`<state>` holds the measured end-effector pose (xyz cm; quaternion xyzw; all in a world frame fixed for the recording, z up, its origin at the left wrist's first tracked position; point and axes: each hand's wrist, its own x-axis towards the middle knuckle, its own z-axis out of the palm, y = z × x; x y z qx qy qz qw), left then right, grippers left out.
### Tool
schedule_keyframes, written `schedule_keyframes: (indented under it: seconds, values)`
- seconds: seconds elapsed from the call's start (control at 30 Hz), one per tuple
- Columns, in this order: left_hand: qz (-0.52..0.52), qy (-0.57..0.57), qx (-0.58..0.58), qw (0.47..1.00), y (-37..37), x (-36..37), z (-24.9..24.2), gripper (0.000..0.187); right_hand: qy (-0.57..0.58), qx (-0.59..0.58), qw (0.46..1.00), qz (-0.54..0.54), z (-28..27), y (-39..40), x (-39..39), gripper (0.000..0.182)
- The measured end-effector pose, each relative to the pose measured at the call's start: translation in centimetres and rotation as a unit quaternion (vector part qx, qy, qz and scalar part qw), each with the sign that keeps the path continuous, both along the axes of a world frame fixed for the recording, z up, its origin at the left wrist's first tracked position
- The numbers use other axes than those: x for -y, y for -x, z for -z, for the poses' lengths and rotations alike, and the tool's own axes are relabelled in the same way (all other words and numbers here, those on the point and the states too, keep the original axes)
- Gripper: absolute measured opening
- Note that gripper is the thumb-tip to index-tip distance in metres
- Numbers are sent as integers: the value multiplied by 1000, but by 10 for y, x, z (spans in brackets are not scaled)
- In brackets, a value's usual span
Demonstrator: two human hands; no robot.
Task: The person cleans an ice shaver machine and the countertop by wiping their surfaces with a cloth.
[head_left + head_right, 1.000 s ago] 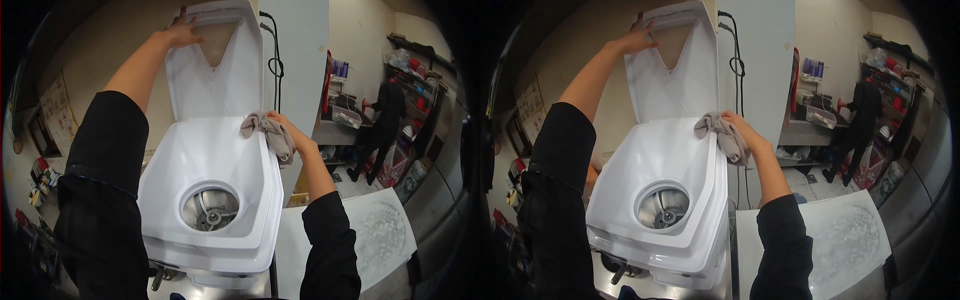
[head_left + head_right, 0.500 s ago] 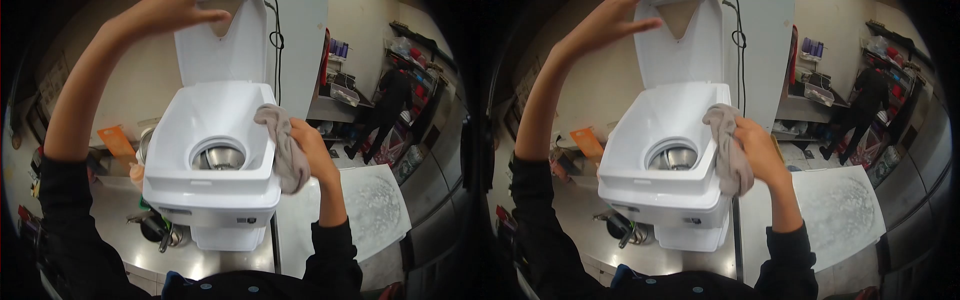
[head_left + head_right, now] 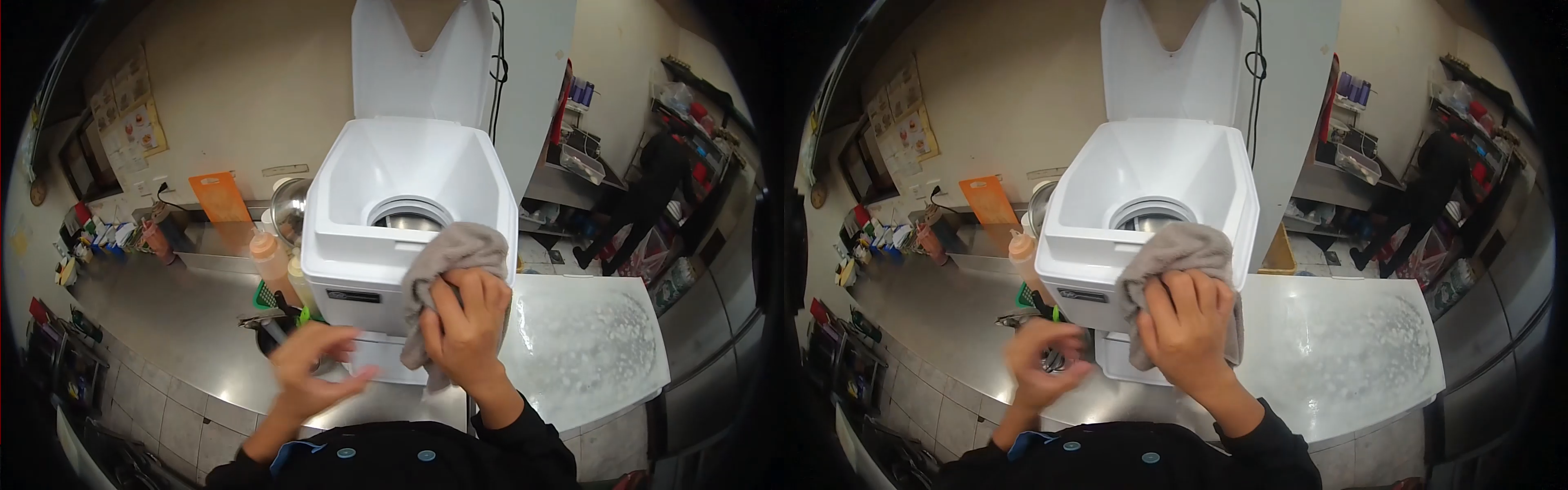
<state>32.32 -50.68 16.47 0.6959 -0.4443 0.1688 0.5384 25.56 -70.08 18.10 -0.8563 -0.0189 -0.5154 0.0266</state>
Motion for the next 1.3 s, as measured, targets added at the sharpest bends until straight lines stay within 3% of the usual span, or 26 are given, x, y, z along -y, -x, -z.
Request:
schedule_keyframes:
  seconds: [0.17,0.23,0.37,0.4,0.47,0.53,0.6,0.63,0.7,0.87,1.0,1.17,1.3]
  values:
    - [-19,26,-80,996,-8,40,36,34,-70,-77,994,-45,-12,-5,-22,35]
    - [-44,46,-15,998,-21,16,16,26,-56,-67,995,-38,-20,4,-17,35]
    - [-301,126,158,932,-59,-10,-43,23,-30,-57,998,-1,-21,0,-15,30]
    - [-280,133,157,938,-62,-2,-46,23,-27,-57,998,-2,-19,-4,-15,29]
    - [-198,212,-14,957,-66,22,-50,24,-26,-42,999,21,-13,-8,-19,31]
    - [-124,188,-13,974,-66,27,-32,25,9,-44,999,-25,-11,-12,-18,36]
    - [-143,-16,190,971,-61,24,-27,27,15,-54,998,-9,-14,-10,-18,37]
    - [-138,-14,192,972,-58,22,-29,27,16,-73,997,-8,-16,-9,-19,38]
    - [-135,-125,229,956,-48,18,-36,34,16,-88,996,-9,-18,-10,-18,36]
    - [-139,-175,225,948,-28,41,-51,39,-5,-59,997,-43,-19,-6,0,27]
    - [-99,-163,231,954,-3,86,-58,31,-67,-22,996,-46,-15,14,31,22]
    - [22,-172,266,948,14,129,-63,28,-161,102,982,-16,0,25,61,21]
    - [49,-187,267,944,22,132,-64,29,-238,95,966,-21,13,29,62,22]
